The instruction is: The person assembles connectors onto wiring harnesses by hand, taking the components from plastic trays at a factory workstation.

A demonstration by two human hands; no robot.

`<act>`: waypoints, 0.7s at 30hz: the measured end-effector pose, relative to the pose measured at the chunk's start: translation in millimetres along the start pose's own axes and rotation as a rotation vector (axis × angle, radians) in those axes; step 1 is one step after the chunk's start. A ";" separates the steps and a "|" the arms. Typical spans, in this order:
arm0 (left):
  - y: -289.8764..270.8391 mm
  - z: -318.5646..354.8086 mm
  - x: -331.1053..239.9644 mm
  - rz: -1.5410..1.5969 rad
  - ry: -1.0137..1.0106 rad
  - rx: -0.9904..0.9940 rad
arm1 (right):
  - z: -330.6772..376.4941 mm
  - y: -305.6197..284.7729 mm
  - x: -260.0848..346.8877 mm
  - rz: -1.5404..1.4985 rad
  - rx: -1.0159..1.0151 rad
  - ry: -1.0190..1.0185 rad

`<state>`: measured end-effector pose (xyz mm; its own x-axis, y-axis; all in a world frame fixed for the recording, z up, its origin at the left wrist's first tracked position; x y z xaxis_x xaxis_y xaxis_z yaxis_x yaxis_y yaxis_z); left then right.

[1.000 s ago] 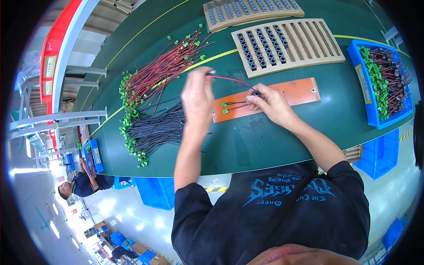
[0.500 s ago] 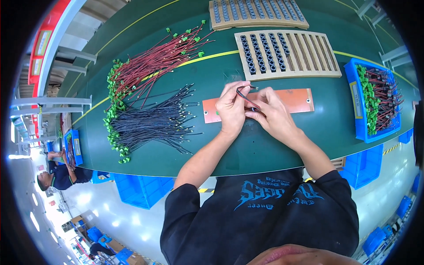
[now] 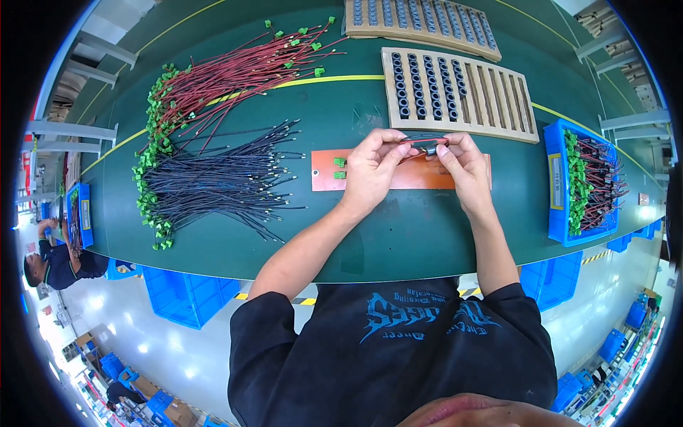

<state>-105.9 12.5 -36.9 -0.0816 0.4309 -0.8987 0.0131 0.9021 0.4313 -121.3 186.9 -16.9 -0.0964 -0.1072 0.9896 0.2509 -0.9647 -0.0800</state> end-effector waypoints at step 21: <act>7.9 2.2 -8.8 -0.264 0.169 0.148 | 1.4 -1.8 -5.6 -0.114 -0.015 -0.042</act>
<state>-102.9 15.9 -25.7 -0.2648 0.1830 -0.9468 0.1128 0.9810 0.1581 -119.8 189.6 -22.1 -0.0826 0.0131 0.9965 0.2266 -0.9735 0.0316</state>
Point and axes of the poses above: each hand's wrist, its own z-axis away from the middle knuckle, its own y-axis out of the palm, x = y × z, the point moved 8 cm from there along -z, towards the middle knuckle, and after that the axes turned 2 degrees about x, right-handed, at the moved point
